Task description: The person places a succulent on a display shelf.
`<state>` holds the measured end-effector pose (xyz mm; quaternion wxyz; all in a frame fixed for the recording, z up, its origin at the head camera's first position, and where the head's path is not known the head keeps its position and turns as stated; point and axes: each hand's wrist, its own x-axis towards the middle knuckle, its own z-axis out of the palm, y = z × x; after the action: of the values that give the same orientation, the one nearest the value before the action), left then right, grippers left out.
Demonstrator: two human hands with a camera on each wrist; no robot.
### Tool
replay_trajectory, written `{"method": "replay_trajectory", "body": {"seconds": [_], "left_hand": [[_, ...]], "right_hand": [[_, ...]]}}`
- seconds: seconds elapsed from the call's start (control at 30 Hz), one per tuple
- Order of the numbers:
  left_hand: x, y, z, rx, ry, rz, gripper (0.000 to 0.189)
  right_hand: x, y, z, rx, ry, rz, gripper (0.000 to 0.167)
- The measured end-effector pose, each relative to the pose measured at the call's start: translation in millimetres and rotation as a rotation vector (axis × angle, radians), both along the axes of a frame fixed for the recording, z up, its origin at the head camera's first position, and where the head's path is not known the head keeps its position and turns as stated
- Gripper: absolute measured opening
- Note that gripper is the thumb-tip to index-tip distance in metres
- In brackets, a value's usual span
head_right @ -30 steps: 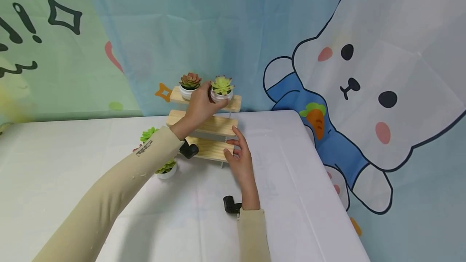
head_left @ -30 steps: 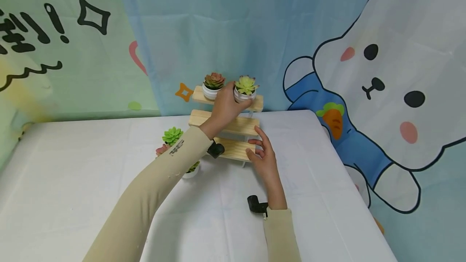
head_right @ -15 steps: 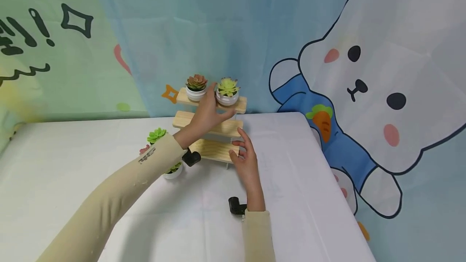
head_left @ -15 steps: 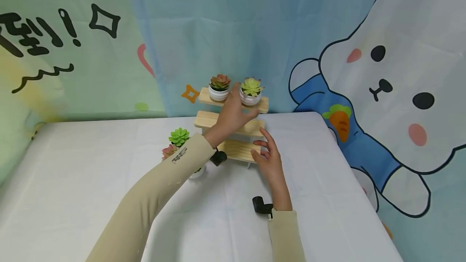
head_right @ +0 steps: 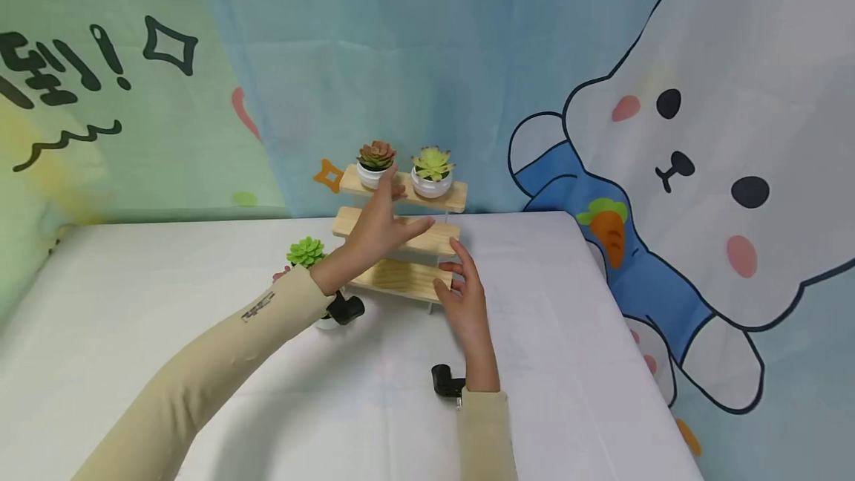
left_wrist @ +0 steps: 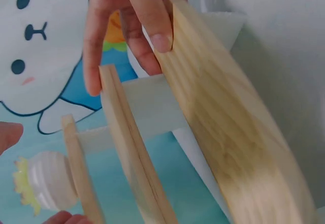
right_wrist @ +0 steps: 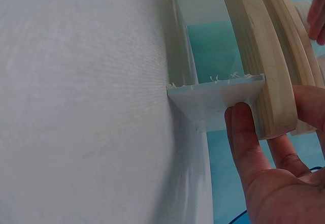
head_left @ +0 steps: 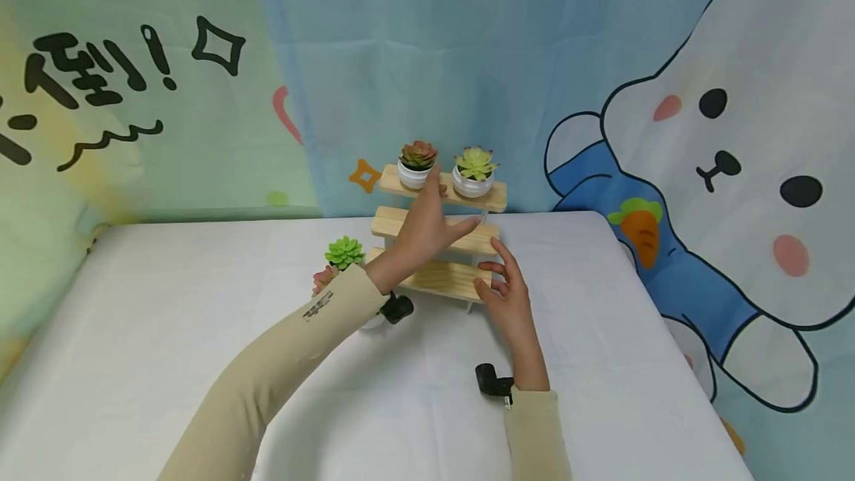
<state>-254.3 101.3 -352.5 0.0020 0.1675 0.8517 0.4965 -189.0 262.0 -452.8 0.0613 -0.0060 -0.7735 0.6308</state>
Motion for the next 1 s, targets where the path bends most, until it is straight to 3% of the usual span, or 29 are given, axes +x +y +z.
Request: {"method": "replay_trajectory", "body": {"seconds": [0.17, 0.27, 0.43, 0.53, 0.73, 1.0], "left_hand": [[14.8, -15.9, -6.2, 0.080, -0.038, -0.019, 0.090], [25.3, -28.8, -10.6, 0.117, 0.003, -0.033, 0.079], [43.6, -54.6, -14.0, 0.205, 0.151, -0.046, 0.055], [52.8, -73.0, -14.4, 0.253, 0.222, -0.007, 0.046], [66.5, -108.4, -20.9, 0.282, 0.256, 0.123, 0.041], [84.1, -141.4, -44.9, 0.258, 0.281, 0.247, 0.046]], "right_hand": [[1.4, 1, -0.7, -0.009, -0.005, 0.001, 0.071], [0.9, 0, -1.9, -0.007, -0.009, 0.002, 0.070], [-1.4, 0, -2.9, -0.012, -0.010, 0.001, 0.070], [-4.4, 1, -2.4, -0.013, 0.002, 0.010, 0.070], [-8.0, 2, 1.0, 0.017, 0.004, 0.015, 0.070], [-4.1, 0, -3.2, 0.014, -0.009, 0.013, 0.070]]}}
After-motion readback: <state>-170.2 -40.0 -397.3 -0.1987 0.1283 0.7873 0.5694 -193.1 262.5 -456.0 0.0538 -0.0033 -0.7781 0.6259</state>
